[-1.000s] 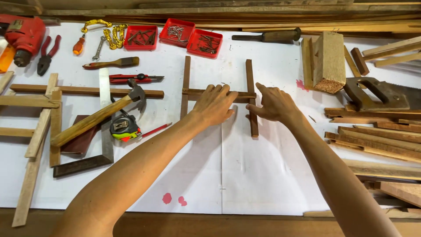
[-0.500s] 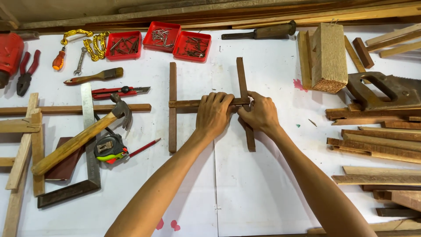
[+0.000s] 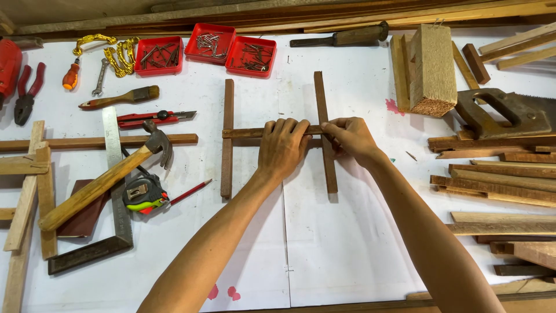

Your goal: The person assembles small wooden frame structures on a workbench. They position thin wood strips into cross shapes, hammer nails to join the pieces, check alignment with a try square, and add diagonal braces, hammering additional nails to secure the joints.

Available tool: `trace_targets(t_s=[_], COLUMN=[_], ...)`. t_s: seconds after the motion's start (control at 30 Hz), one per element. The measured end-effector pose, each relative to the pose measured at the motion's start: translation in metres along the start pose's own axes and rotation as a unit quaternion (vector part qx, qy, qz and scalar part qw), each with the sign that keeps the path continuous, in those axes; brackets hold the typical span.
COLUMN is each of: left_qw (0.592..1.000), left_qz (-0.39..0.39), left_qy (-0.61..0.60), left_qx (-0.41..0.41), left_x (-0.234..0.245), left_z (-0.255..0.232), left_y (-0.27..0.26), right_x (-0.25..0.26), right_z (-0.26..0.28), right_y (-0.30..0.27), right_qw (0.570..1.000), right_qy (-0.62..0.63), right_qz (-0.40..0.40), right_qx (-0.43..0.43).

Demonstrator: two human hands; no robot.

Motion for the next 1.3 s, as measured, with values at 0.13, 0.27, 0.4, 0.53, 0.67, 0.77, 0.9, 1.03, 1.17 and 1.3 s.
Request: trace_targets(t_s=[0.13,0.27,0.4,0.53,0.67,0.77,0.9,1.03,1.17,1.3], left_qw=[1.0,1.0,1.0,0.999,0.997,0.989,0.948,0.961,0.986,0.986], left_qz=[0.0,0.017,0.016,0.032,0.04,0.084,0.169,0.18,0.062,0.049], left_qy=[0.005,0.013,0.009,-0.012,0.053,0.124,0.25,0.179,0.1,0.078], left_qx=[-0.007,-0.003,0.001,0.012,-0.03,-0.009,0.103,0.112,0.121,0.141], left_x=[0.004,0.001,-0.002,0.009,0.043,0.063,0.092,0.071,0.074,0.082], left_z=[-0.003,0.0,0.002,0.007,0.012,0.03,0.054,0.076,0.077,0.071], left_y=[0.001,0.001,-0.001,-0.003,-0.008,-0.016,-0.03,-0.051,-0.053,-0.059], right_x=[0.0,-0.001,-0.005,-0.003,-0.017,-0.034,-0.049,-0.049,-0.052,-0.054], right_z=[-0.002,0.002,0.021,0.018,0.036,0.035,0.024,0.022,0.025,0.029], right_y=[0.005,0.002,-0.022,-0.021,-0.029,-0.029,-0.027,-0.028,-0.035,-0.052], right_qw=[1.0,0.998,0.99,0.985,0.91,0.866,0.826,0.851,0.85,0.847], right_qy=[0.011,-0.06,-0.11,-0.135,-0.326,-0.385,-0.435,-0.407,-0.407,-0.41], right_qz=[0.013,-0.023,-0.083,-0.097,-0.174,-0.201,-0.209,-0.2,-0.196,-0.192], right_qx=[0.006,0.007,0.019,0.051,0.19,0.248,0.29,0.264,0.272,0.28])
Point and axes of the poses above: each hand's wrist, its own y-axis towards the middle knuckle, its own x-axis out of the back of the hand, z = x × y, the point moved 5 cm from there along y, towards the middle knuckle, and after that the axes turned 7 degrees about -x, right-handed, at the moved point
